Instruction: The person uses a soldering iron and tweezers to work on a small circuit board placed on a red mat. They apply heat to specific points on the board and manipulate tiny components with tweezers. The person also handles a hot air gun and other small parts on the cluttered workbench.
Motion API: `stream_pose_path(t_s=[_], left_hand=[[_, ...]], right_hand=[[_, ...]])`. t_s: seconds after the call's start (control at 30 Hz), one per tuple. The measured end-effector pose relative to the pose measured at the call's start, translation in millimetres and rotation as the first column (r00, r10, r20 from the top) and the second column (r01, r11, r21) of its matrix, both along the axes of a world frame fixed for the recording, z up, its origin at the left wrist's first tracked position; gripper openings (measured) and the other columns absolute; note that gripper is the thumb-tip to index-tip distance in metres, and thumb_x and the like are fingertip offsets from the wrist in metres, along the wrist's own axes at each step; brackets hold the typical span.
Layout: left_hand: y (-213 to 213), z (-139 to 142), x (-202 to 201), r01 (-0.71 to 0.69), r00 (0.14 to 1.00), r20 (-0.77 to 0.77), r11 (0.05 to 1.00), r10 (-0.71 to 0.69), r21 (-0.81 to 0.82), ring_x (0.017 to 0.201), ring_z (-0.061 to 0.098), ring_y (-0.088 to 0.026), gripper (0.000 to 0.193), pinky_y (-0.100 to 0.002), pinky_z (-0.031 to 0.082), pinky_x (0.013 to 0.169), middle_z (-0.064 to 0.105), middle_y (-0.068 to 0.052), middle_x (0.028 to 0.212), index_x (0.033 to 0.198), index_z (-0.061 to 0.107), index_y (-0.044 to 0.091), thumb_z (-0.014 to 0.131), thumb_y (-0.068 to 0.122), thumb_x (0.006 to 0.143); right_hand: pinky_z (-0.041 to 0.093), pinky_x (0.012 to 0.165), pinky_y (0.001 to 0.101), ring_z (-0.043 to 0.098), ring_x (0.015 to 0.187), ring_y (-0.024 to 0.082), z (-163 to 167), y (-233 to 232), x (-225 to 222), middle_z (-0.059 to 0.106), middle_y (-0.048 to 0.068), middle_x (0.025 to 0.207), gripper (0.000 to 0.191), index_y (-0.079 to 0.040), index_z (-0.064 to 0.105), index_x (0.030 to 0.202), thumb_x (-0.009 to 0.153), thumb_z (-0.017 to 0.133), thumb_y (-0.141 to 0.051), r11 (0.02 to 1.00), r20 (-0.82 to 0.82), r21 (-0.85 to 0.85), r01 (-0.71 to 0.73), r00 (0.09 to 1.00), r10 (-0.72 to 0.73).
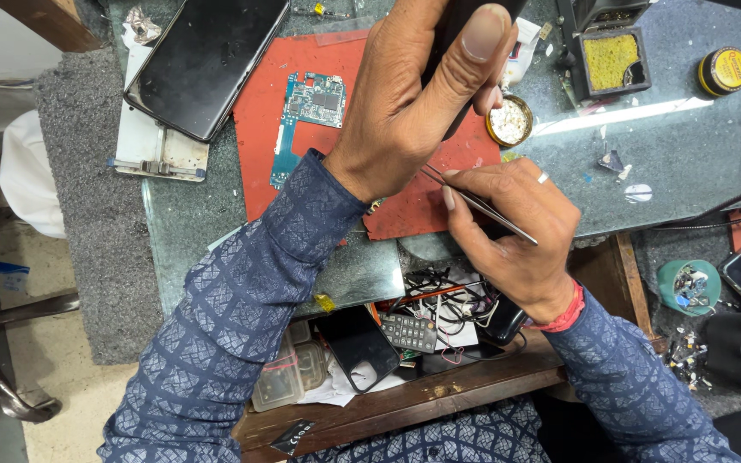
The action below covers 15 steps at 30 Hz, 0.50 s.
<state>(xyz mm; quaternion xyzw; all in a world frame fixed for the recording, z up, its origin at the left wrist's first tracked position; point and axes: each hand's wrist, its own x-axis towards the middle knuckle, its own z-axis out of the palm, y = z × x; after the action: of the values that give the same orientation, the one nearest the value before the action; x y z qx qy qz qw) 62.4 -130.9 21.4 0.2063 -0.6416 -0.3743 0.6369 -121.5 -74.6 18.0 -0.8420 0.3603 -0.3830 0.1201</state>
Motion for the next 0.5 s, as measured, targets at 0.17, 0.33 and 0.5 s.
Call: stream_pose_path(t_s=[0.17,0.33,0.5], left_hand=[[1.2,0.5,-0.7,-0.005,1.0,0.001,1.0,0.005,-0.008,0.076,0.064,-0.008,0.046,-0.024,0.055,0.069,0.061,-0.001,0.091,0.113,0.054,0.007,0.045,0.052,0.121],[-1.1,0.6,-1.2,0.01,1.0,-0.012,1.0,-0.01,-0.021,0.077,0.064,-0.007,0.047,-0.023,0.055,0.07,0.061,-0.001,0.091,0.111,0.053,0.007,0.044,0.051,0.121],[-2.1,1.1,-0.8,0.024,0.999,-0.026,0.999,-0.025,-0.028,0.077,0.062,-0.008,0.047,-0.023,0.055,0.07,0.059,-0.001,0.092,0.11,0.052,0.005,0.044,0.05,0.121]], right_hand=[[0.054,0.076,0.0309,0.069,0.088,0.022,-0.3,0.8,-0.8,0.074,0.009,0.098,0.015,-0.003,0.074,0.106,0.093,0.08,0.002,1.0,-0.006,0.002,0.004,1.0,-0.004],[0.054,0.077,0.0309,0.07,0.089,0.022,-1.4,-0.1,-1.0,0.074,0.009,0.099,0.015,-0.003,0.074,0.106,0.093,0.08,0.002,1.0,-0.002,-0.002,-0.008,1.0,0.008],[0.054,0.077,0.031,0.07,0.088,0.022,-1.9,-1.2,-0.9,0.074,0.008,0.098,0.015,-0.003,0.074,0.106,0.093,0.08,0.002,1.0,-0.001,-0.005,-0.006,1.0,0.006]])
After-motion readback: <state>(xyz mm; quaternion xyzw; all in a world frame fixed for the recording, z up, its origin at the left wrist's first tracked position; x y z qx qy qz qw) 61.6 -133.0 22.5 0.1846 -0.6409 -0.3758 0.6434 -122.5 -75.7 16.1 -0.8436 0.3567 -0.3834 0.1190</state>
